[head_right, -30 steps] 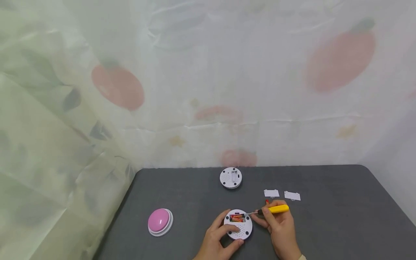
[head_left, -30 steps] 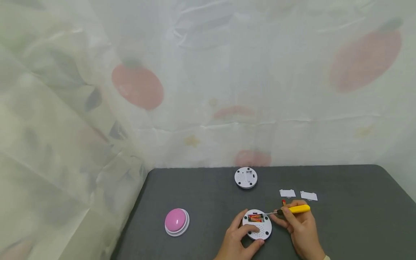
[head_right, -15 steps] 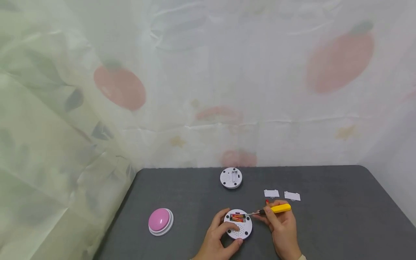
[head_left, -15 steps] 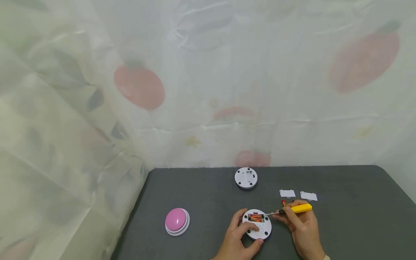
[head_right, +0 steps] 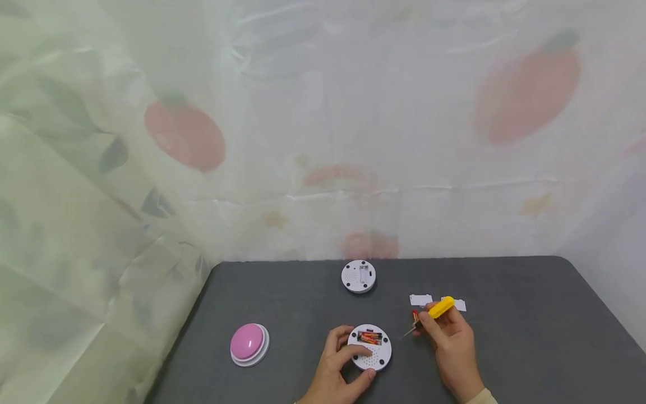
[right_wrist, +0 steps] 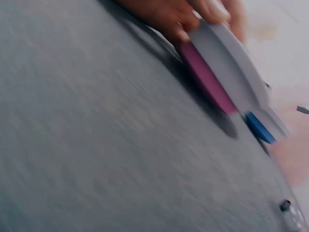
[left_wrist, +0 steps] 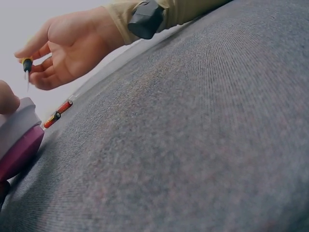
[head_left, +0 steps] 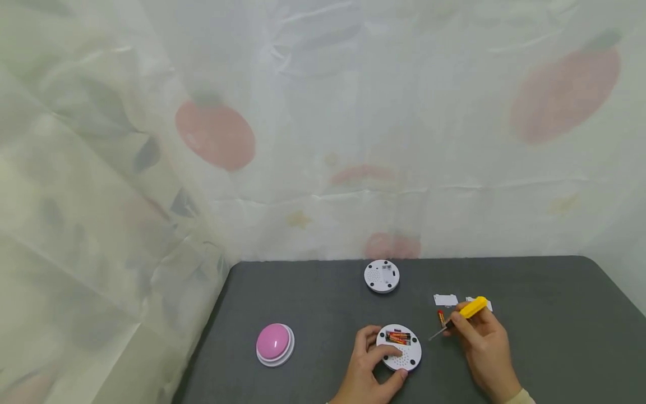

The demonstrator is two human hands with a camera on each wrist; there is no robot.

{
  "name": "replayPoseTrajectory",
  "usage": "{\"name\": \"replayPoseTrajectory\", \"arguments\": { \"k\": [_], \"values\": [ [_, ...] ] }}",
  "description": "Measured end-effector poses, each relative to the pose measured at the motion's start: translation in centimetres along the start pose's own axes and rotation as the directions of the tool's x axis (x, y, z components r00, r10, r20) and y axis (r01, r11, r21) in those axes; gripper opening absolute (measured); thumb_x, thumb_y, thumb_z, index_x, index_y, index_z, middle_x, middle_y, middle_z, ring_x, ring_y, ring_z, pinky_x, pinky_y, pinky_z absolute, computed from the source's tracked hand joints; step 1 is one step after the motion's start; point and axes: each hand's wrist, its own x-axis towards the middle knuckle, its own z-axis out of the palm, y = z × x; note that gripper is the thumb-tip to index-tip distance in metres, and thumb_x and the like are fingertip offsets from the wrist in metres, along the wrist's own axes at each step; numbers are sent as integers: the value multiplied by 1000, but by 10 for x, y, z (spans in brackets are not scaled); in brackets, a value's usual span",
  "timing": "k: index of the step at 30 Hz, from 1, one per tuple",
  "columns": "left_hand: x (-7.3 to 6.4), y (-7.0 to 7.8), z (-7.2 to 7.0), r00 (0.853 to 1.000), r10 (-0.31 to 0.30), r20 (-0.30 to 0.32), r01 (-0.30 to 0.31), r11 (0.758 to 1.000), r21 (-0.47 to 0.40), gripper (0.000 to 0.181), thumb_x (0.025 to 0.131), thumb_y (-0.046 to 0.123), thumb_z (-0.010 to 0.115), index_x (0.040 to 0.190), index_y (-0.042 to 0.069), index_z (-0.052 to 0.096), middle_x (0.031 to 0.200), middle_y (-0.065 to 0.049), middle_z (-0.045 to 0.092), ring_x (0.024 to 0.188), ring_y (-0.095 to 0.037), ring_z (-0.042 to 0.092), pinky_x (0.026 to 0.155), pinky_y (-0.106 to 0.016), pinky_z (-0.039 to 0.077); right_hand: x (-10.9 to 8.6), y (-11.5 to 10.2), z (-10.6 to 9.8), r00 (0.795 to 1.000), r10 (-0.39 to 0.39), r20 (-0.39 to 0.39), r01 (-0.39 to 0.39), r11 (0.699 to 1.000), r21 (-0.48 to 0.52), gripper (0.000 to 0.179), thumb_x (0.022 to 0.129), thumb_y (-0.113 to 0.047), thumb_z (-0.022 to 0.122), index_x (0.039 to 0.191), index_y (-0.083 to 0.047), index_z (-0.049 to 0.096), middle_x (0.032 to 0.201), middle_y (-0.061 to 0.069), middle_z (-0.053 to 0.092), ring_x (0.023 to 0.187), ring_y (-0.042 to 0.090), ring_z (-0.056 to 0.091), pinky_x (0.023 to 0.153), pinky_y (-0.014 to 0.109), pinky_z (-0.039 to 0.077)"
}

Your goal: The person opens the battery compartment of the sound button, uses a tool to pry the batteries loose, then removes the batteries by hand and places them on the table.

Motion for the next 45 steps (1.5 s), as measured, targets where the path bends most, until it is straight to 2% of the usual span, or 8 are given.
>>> {"name": "replayPoseTrajectory", "arguments": {
  "k": [7,10,12,15,21,28,34,45],
  "values": [
    [2,-1,0,999,-50,17,51,997,-53,25,98,20,82,120,29,72,152,-10,42,125,-13,60,106,-31,53,20,-17,-34,994,70,-78,-87,968,-235,37,103,10,68,137,-2,60,103,5,75,74,15,69,62,26,59],
    [2,-2,1,998,-56,4,57,998,-34,30,95,16,82,120,29,71,153,-11,43,124,-12,61,106,-31,53,29,-26,-55,984,86,-157,-143,907,-397,32,104,-2,74,133,-2,62,99,1,76,70,16,69,60,26,58],
    [1,-3,2,999,-43,-14,43,999,-2,33,93,13,81,120,29,71,152,-13,43,125,-14,60,107,-32,52,34,-31,-69,975,81,-207,-180,834,-522,33,103,-11,78,131,1,66,97,-6,76,71,15,70,60,25,58],
    [0,-4,2,999,-17,-44,18,999,31,37,89,8,79,120,27,71,152,-18,42,132,-22,56,112,-35,48,38,-39,-91,973,33,-230,-194,665,-722,42,103,-23,80,133,4,68,95,-17,75,73,4,70,62,21,58],
    [1,-2,3,995,-22,-98,29,997,73,28,94,13,76,117,29,71,151,-19,45,136,-29,51,112,-40,48,45,-54,-128,987,-53,-153,-121,381,-916,43,103,-27,80,130,5,70,104,14,77,76,-18,54,57,18,51],
    [1,-1,4,990,-26,-136,42,992,120,25,95,20,79,117,29,71,148,-18,48,134,-30,53,108,-43,51,51,-64,-154,986,28,-166,-168,168,-971,39,102,-20,78,119,13,68,97,22,72,79,25,65,60,36,50],
    [0,-2,5,986,-81,-146,99,988,121,22,98,26,78,119,31,70,148,-14,48,132,-27,53,108,-41,50,53,-64,-159,965,123,-230,-242,89,-966,40,100,-14,78,117,20,66,95,27,70,81,41,66,63,52,52],
    [1,3,-1,984,-176,-40,179,980,91,54,97,53,81,142,28,65,148,1,48,130,-18,55,108,-40,51,54,-63,-165,953,206,-222,-238,56,-970,48,98,-17,79,120,23,64,97,31,71,79,38,67,60,50,55]
  ]
}}
